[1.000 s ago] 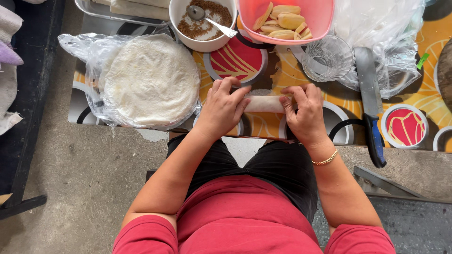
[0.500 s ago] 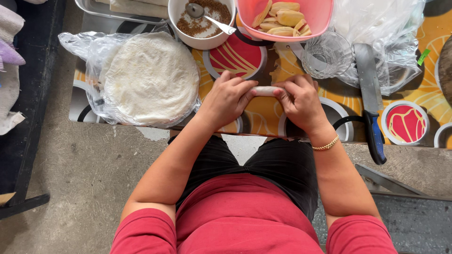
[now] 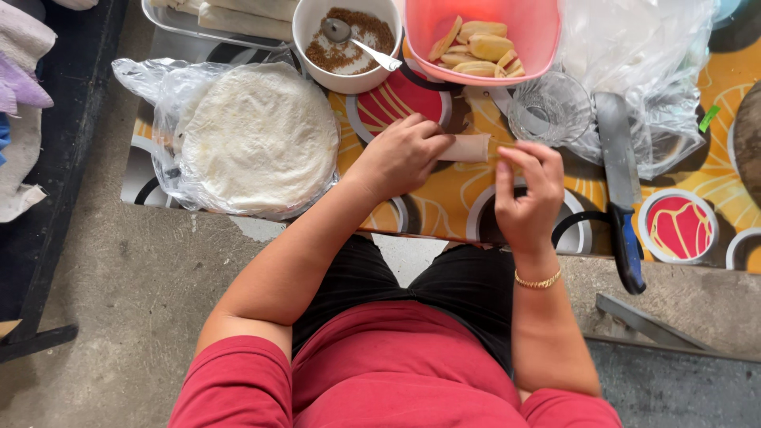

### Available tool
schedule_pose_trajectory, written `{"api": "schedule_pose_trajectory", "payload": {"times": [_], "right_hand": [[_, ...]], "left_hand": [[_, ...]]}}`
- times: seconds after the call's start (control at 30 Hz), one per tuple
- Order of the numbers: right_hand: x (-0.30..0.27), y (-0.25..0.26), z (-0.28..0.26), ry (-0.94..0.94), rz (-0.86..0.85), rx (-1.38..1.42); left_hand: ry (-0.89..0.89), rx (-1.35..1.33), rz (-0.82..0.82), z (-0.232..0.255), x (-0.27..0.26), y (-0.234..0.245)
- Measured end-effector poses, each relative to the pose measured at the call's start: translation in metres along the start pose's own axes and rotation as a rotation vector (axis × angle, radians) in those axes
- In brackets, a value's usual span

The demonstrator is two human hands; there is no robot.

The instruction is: The person prepares spring rolls by placing a wrapper on a table, adding brown filling with a spoon, and adding sliced bananas. They then roll the wrapper by hand, occasionally using a knife to cut banana pieces, and repeat the process for several rolls.

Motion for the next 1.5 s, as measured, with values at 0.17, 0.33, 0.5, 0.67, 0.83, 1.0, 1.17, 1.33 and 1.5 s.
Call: {"api": "schedule_pose_trajectory", "payload": {"times": [0.17,0.33,0.5,0.67,0.83,1.0,1.17,1.33,1.5], "right_hand": [[-0.015,-0.001,0.032,-0.267,0.013,0.178],[-0.009,-0.003,0.033,-0.254,-0.015,0.214],[-0.005,0.003,-0.025,0.161,-0.075,0.086],[0.003,0.007,-0.074,0.348,-0.221,0.032],[0.002,0.013,-0.101,0.393,-0.274,0.166],[-0.008,0.02,-0.095,0.398,0.046,0.245],[-0.01,-0.023,-0.041,-0.01,-0.04,0.15],[-0.018,-0.055,-0.018,-0.178,-0.236,0.014],[-0.016,-0.064,-0.01,-0.307,-0.261,-0.037]], "left_hand": [[0.011,-0.005,-0.02,-0.004,0.007,-0.004],[0.138,-0.067,-0.106,-0.024,0.02,-0.007],[0.268,-0.598,-0.308,-0.013,0.008,-0.024],[0.323,-1.16,-0.466,0.012,-0.017,-0.029],[0.421,-1.547,-0.556,0.019,-0.047,-0.016],[0.556,-1.694,-0.429,-0.005,-0.072,0.012],[0.536,-1.74,0.18,-0.092,-0.086,0.091],[0.694,-1.455,0.662,-0.206,-0.097,0.171],[0.692,-1.208,0.831,-0.303,-0.069,0.221]]}}
Point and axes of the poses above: each hand's wrist, its own x-axis towards the middle knuckle, its own y-axis out of the back of the hand, z = x × y, the point moved 7 cm from there along x, towards the middle knuckle, and after that the axes turned 4 degrees about -y, right-handed, at the moved point
